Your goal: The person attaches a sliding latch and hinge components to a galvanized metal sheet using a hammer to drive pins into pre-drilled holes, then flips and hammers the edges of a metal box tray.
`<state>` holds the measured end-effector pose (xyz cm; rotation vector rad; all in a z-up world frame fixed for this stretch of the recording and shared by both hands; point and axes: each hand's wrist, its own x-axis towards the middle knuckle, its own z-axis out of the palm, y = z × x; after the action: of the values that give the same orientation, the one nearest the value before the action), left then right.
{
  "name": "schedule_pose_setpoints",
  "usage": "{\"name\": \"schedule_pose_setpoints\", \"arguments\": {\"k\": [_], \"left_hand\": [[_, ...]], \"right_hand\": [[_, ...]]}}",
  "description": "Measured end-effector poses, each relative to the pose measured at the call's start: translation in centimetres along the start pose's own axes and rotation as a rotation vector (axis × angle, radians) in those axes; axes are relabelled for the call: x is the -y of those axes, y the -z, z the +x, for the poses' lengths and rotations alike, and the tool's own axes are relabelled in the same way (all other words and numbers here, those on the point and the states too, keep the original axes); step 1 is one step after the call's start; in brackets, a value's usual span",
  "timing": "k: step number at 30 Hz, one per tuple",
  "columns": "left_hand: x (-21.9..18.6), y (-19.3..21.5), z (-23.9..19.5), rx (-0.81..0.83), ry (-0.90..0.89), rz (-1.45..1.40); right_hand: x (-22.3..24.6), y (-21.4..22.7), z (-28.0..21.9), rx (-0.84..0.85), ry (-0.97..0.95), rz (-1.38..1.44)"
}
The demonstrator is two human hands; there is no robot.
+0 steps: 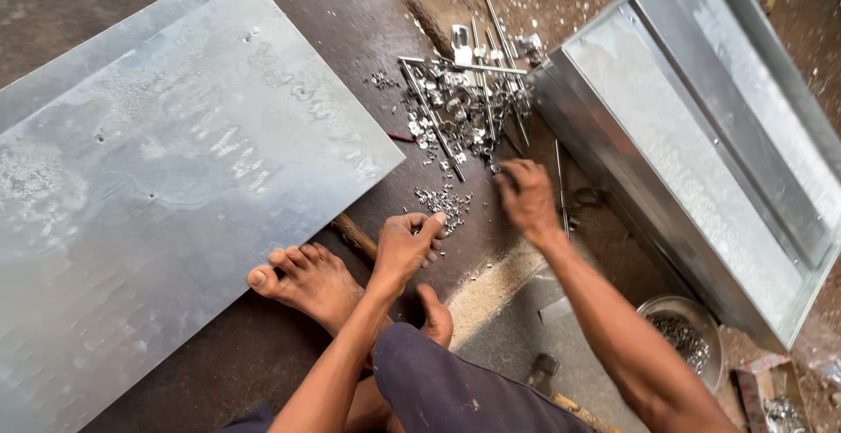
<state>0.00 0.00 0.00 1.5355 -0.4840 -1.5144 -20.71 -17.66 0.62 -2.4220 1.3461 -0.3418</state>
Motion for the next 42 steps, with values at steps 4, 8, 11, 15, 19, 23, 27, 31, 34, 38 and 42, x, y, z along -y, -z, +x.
{"name": "schedule_pose_setpoints", "arguments": {"k": [4, 8, 11, 15, 19, 23, 27, 31, 34, 38, 42], "left_hand": [[-4.8, 0.3, -3.2, -0.125, -0.188, 0.14], [-6.9, 2.6, -5.6, -0.281, -0.254, 0.156], [-6.6, 5.8, -8.9, -0.461, -0.203, 0.256], [-6.3, 7.8, -11.4, -0.593, -0.345, 0.19], [-6.2, 8.5, -12.3, -0.626, -0.395, 0.343], [-5.0, 7.1, -8.4, -0.526, -0.499, 0.339], [-3.3, 5.3, -3.7, -0.55, -0.401, 0.339], [-2.7, 4.8, -1.7, -0.473, -0.24, 0.406], [-2.7, 4.5, -1.3, -0.589, -0.296, 0.302], [-3.4, 4.5, -2.2, -0.568, -0.223, 0.391], [-3.8, 4.4, -2.2, -0.61, -0.315, 0.41]], "right_hand": [[5.3, 1.6, -1.7, -0.12, 0.236, 0.245], [14.3, 1.2, -4.1, 0.154, 0.116, 0.677], [18.8, -0.4, -3.4, 0.337, 0.034, 0.629], [22.0, -3.2, -2.9, 0.307, 0.366, 0.283], [17.5, 0.4, -3.6, 0.519, 0.222, 0.228], [11.6, 3.4, -7.0, 0.547, 0.213, 0.051], [6.1, 7.1, -9.8, 0.628, 0.087, 0.172], [5.3, 7.6, -12.1, 0.717, -0.255, 0.155], [5.7, 6.2, -12.9, 0.557, -0.156, 0.32], [7.7, 2.6, -12.4, 0.517, -0.138, 0.496], [9.9, 2.7, -10.1, 0.491, -0.114, 0.364]]}}
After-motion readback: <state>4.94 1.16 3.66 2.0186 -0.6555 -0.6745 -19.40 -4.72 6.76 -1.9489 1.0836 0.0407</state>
